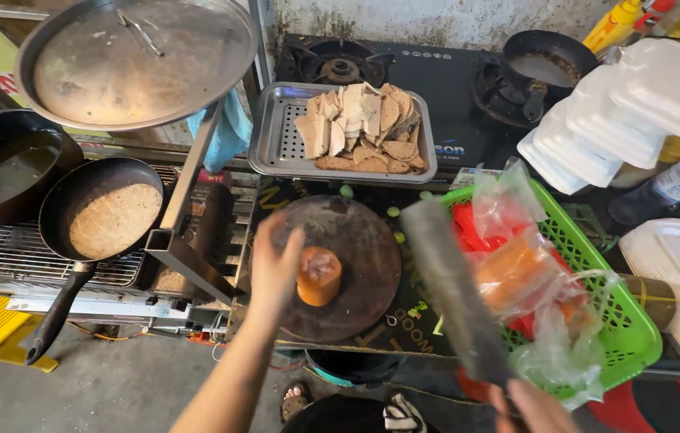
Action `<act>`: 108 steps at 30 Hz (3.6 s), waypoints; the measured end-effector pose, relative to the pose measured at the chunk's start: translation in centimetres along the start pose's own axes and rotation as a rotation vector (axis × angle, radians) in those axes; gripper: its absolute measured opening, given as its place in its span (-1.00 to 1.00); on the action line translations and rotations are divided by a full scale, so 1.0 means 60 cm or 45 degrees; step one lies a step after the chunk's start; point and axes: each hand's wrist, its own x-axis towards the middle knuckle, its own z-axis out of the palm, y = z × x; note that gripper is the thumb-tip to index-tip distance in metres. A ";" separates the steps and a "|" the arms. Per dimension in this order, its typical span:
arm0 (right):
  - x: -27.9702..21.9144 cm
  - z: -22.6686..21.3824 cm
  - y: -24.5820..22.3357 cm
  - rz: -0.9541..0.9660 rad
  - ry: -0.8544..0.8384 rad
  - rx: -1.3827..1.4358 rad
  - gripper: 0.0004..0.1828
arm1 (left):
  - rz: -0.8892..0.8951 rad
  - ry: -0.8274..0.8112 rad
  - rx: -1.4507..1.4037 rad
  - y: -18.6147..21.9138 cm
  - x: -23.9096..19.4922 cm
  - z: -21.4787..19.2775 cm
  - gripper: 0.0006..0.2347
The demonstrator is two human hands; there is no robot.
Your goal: The person is slicing cooked meat on a wooden chopping board using a large cleaver in a food preparation area.
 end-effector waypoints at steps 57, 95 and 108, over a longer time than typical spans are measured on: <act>0.014 0.138 -0.189 -0.104 -0.784 -0.709 -0.46 | 0.060 0.100 0.111 -0.126 -0.066 0.094 -0.54; -0.015 0.107 -0.261 -0.158 -0.857 -0.684 -0.53 | 0.064 0.189 0.006 -0.111 -0.082 0.106 -0.71; 0.020 0.195 -0.367 -0.327 -0.972 -0.669 -0.45 | 0.063 0.207 0.095 -0.116 -0.064 0.111 -0.73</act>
